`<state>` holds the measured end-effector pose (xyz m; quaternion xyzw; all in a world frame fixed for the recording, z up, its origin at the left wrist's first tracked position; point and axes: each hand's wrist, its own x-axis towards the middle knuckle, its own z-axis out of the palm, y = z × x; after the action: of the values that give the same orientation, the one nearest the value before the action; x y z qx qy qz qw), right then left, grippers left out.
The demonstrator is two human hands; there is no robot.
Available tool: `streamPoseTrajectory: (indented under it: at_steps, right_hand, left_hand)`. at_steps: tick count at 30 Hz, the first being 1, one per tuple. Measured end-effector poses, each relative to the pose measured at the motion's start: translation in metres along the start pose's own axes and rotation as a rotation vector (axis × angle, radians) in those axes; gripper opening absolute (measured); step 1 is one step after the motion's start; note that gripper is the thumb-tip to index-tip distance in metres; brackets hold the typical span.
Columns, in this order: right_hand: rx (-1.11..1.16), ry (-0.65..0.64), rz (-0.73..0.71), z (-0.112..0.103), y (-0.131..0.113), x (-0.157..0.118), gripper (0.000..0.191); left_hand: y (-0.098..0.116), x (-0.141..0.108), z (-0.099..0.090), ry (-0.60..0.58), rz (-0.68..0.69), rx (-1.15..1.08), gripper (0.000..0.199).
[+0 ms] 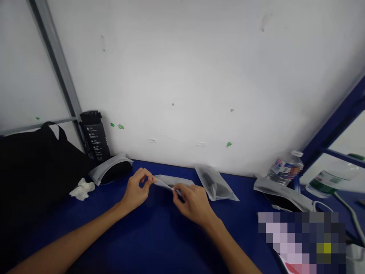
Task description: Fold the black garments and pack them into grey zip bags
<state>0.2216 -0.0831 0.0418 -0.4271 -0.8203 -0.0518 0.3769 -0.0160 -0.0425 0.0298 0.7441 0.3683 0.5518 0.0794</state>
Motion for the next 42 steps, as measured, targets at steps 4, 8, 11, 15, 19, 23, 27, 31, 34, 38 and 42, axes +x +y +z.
streamPoseTrajectory:
  at_steps: [4, 8, 11, 15, 19, 23, 27, 31, 34, 38, 42]
  right_hand:
    - [-0.089, 0.015, -0.015, -0.004, 0.005, 0.001, 0.017]
    - [-0.128, 0.017, -0.022, -0.008, 0.010, 0.000, 0.019]
    - [-0.137, 0.035, -0.013, -0.015, 0.016, 0.000, 0.018]
    - [-0.128, 0.107, 0.012, -0.024, 0.027, 0.001, 0.017]
    - [0.021, 0.171, 0.067, -0.029, 0.037, -0.001, 0.019]
    - [0.340, 0.054, 0.166, -0.023, 0.035, -0.004, 0.043]
    - [0.260, -0.190, 0.183, -0.001, 0.015, -0.004, 0.038]
    - [0.127, -0.505, 0.213, 0.017, 0.003, -0.006, 0.089]
    - [0.059, -0.570, 0.268, 0.019, 0.008, -0.007, 0.085]
    - [0.020, -0.539, 0.314, 0.014, 0.015, -0.005, 0.096]
    - [-0.041, -0.412, 0.303, 0.015, 0.011, -0.004, 0.088]
  left_hand:
    - [-0.004, 0.005, -0.002, 0.038, -0.117, -0.050, 0.020]
    - [-0.014, 0.010, -0.005, 0.097, -0.210, -0.095, 0.018]
    - [-0.026, 0.015, -0.008, 0.163, -0.274, -0.113, 0.018]
    - [-0.038, 0.019, -0.011, 0.236, -0.336, -0.164, 0.022]
    - [-0.038, 0.017, -0.006, 0.239, -0.375, -0.301, 0.027]
    - [-0.035, 0.010, 0.002, 0.154, -0.416, -0.396, 0.024]
    - [-0.033, -0.001, 0.011, 0.047, -0.448, -0.439, 0.019]
    - [-0.031, -0.008, 0.016, -0.002, -0.484, -0.340, 0.020]
    - [-0.033, -0.008, 0.016, -0.015, -0.449, -0.264, 0.027]
    - [-0.035, -0.007, 0.014, -0.054, -0.429, -0.269, 0.036]
    - [-0.034, -0.009, 0.015, -0.114, -0.413, -0.231, 0.044]
